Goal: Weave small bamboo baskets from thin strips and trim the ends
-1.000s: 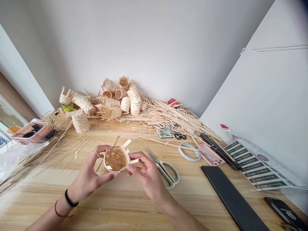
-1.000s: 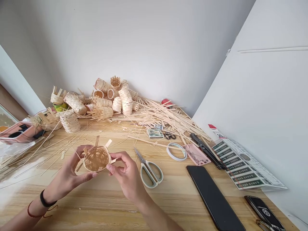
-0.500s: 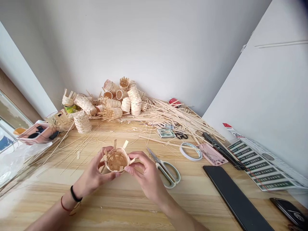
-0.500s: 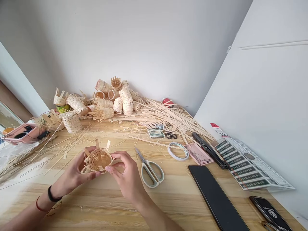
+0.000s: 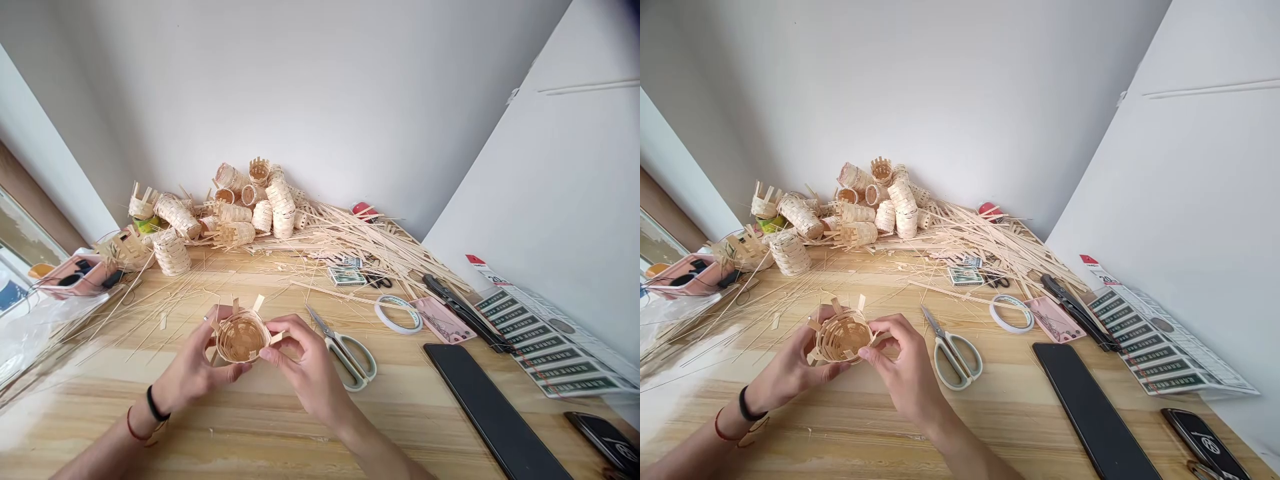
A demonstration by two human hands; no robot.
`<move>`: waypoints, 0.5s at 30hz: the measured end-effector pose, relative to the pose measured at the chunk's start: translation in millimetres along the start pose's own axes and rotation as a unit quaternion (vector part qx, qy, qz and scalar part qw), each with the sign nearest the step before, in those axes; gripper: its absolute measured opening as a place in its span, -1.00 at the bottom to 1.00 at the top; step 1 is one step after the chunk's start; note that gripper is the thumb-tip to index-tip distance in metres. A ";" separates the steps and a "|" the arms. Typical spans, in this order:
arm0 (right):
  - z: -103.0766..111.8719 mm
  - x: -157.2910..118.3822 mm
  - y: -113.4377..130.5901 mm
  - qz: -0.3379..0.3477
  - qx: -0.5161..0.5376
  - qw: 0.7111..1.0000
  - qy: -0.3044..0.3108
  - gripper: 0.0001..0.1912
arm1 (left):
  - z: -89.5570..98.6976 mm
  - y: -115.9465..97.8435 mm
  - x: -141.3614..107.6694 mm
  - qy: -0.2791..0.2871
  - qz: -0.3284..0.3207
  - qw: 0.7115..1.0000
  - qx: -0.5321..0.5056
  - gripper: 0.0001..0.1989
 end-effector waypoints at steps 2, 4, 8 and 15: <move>-0.7 0.5 1.4 -0.002 0.002 1.000 0.008 -0.77 | -1.5 1.3 0.5 0.008 -0.005 1.000 0.010 -0.47; -1.1 1.0 2.8 -0.004 0.001 1.000 0.017 -0.77 | -3.4 3.7 1.3 0.015 -0.010 1.000 0.012 -0.42; -1.6 1.4 2.5 -0.015 0.002 1.000 0.027 -0.79 | -5.3 9.5 2.2 0.008 -0.002 1.000 0.005 -0.34; -0.3 2.0 -0.3 -0.023 0.003 0.999 0.025 -0.79 | -4.5 12.6 2.8 -0.004 0.024 1.000 0.006 -0.42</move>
Point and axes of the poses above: each hand's wrist, its own x-axis towards the middle knuckle, its own z-axis out of the back of the hand, y = z × x, the point moved 9 cm from there along x, towards the middle knuckle, and after that the axes turned 12 degrees about z, right-handed, at the moved point
